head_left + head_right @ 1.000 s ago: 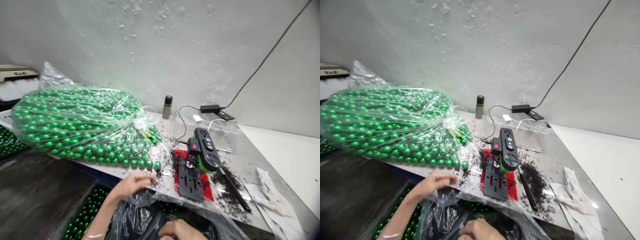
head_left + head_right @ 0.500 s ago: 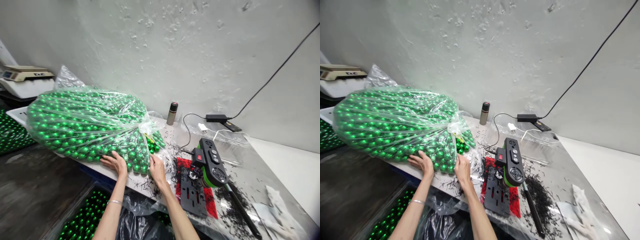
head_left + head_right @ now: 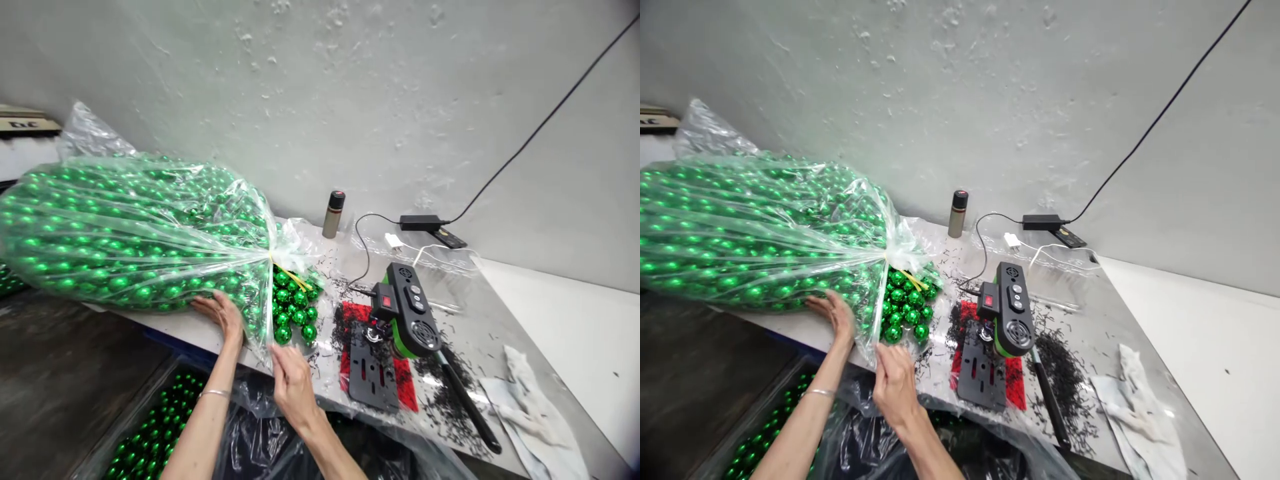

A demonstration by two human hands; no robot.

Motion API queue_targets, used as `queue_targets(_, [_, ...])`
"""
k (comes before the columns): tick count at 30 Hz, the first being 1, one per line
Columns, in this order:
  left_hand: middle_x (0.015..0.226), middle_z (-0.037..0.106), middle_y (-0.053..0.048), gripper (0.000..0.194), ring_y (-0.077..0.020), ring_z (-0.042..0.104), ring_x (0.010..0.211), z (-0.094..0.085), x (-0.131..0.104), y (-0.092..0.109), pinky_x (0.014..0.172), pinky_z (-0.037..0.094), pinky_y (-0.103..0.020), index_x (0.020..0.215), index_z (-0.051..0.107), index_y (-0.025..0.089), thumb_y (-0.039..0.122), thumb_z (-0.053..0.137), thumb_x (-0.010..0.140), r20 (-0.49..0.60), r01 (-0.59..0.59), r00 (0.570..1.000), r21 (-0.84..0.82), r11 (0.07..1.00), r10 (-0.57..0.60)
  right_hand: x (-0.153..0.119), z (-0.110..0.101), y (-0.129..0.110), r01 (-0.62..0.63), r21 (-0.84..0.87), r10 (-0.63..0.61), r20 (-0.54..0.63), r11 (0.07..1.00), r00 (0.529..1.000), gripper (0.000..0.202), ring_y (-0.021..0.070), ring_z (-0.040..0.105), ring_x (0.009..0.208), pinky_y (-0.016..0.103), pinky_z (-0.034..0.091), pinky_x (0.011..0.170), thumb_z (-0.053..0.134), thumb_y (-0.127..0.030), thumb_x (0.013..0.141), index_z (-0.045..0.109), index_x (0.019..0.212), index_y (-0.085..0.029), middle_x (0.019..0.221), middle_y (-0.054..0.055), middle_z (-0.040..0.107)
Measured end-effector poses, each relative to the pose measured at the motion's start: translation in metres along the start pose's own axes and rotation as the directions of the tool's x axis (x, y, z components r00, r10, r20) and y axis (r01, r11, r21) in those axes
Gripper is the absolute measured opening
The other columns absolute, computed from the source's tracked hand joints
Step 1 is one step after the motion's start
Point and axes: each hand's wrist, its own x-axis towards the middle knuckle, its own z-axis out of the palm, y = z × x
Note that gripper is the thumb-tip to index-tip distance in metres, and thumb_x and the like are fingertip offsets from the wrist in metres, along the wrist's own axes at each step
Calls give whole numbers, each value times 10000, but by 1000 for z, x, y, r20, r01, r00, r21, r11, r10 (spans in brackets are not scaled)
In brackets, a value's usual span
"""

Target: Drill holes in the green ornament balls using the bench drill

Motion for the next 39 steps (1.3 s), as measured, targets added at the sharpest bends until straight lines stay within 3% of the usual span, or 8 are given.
queue_targets(16, [1647, -38, -311, 765, -337, 1, 1553, -30, -28, -2, 1266, 80, -435, 1537, -33, -106, 476, 65, 1051, 44, -8, 999, -113, 994, 13, -4, 9, 20, -23, -232, 43, 81, 973, 996, 419, 191, 639, 844, 344, 555, 810, 358, -175, 995, 520, 1381, -203, 922, 74, 690])
queue_targets(19, [1658, -3, -292, 876, -352, 13, 1557, -29, -51, -1, 1263, 113, -494, 1565, 46, -31, 531, 405, 997, -84, -248, 967, -101, 963, 240, -4, 3, 16, 25, -276, 1, 93, 961, 996, 429, 203, 646, 878, 366, 583, 814, 383, -160, 983, 493, 1399, -164, 960, 93, 692])
queue_targets(21, [1618, 270, -247, 750, -337, 240, 1521, -24, -67, 4, 1236, 234, -507, 1547, 266, 83, 472, 532, 964, -106, -564, 825, -97, 820, 555, -7, -3, 11, 63, -292, -38, 93, 954, 995, 464, 215, 652, 1003, 385, 594, 878, 396, -112, 958, 472, 1415, -142, 1083, 129, 689])
queue_targets(24, [1284, 667, -124, 348, -254, 609, 1225, -11, -84, 16, 1085, 457, -433, 1320, 586, 216, 333, 504, 1002, 175, -851, 475, -158, 501, 862, -17, -17, 4, 99, -309, -80, 74, 946, 994, 549, 239, 574, 1268, 433, 561, 1033, 399, -34, 906, 445, 1442, -141, 1318, 168, 615])
queue_targets(27, [1190, 706, -123, 293, -251, 669, 1063, 0, -92, 30, 944, 529, -398, 1247, 636, 189, 234, 545, 972, 519, -934, 204, -150, 323, 830, -37, -39, -1, 92, -336, -83, 40, 937, 996, 537, 247, 554, 1322, 450, 568, 1045, 422, -38, 904, 474, 1423, -167, 1359, 158, 603])
queue_targets(30, [1205, 687, -144, 340, -273, 671, 1028, 8, -97, 42, 895, 528, -403, 1271, 614, 164, 184, 581, 933, 709, -970, 109, -77, 231, 697, -64, -64, -6, 60, -340, -52, 32, 939, 998, 450, 234, 625, 1241, 409, 611, 982, 456, -83, 928, 538, 1358, -186, 1303, 142, 648])
queue_targets(35, [1147, 679, -135, 325, -279, 678, 990, 18, -104, 55, 854, 522, -389, 1233, 610, 160, 192, 570, 912, 779, -945, 161, -55, 322, 606, -109, -91, -9, -17, -395, 27, 19, 919, 999, 375, 228, 694, 1147, 367, 642, 914, 451, -140, 955, 578, 1306, -171, 1258, 144, 685])
queue_targets(39, [1039, 704, -77, 357, -225, 679, 797, 20, -106, 61, 785, 533, -370, 1191, 635, 175, 280, 630, 850, 763, -703, 307, -222, 676, 569, -125, -99, -10, -55, -387, 60, 2, 921, 998, 346, 212, 711, 1119, 323, 643, 887, 433, -159, 968, 597, 1273, -160, 1235, 145, 700])
